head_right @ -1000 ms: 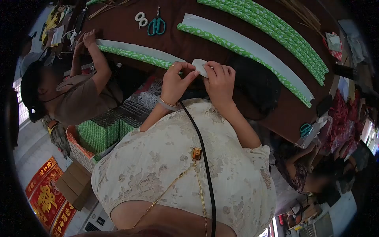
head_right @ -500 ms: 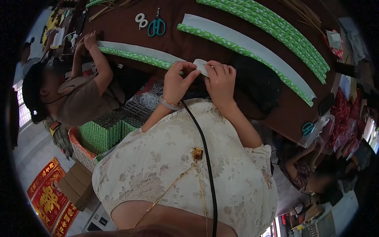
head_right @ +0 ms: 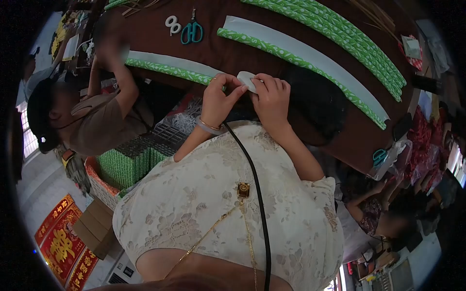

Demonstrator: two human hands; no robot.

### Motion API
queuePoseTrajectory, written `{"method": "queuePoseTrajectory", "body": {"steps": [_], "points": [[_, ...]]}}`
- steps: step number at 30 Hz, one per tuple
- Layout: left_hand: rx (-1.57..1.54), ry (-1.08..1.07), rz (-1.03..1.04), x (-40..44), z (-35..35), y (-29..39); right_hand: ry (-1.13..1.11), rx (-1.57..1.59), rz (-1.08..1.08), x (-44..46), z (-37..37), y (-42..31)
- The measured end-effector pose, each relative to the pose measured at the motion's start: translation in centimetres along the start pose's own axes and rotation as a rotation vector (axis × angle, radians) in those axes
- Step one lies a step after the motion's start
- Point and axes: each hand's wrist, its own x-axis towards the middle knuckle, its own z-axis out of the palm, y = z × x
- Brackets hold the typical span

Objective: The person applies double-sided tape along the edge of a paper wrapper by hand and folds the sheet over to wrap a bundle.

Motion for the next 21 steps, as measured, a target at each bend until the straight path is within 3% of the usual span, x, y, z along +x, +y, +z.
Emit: {"method": "queuePoseTrajectory", "body": {"steps": [8, 14, 17, 21], "points": [[0.116, 0.037, 0.192, 0.3, -0.3, 0.3, -0.026, 0.093, 0.042, 0.0, 0.0, 0.1], [0.084, 0.096, 0.285, 0.9, -0.6, 1.0, -0.147, 0.481, 0.321, 0.0, 1.1, 1.2], [-0.063, 0.089, 0.1, 0.6, -0.5, 1.0, -0.177, 0.502, 0.34, 0.4, 1.0, 0.6], [-0.263, 0.119, 0.003, 0.7, -0.4, 0.1, -0.169, 0.464, 0.23, 1.0, 1.6, 0.8]]}}
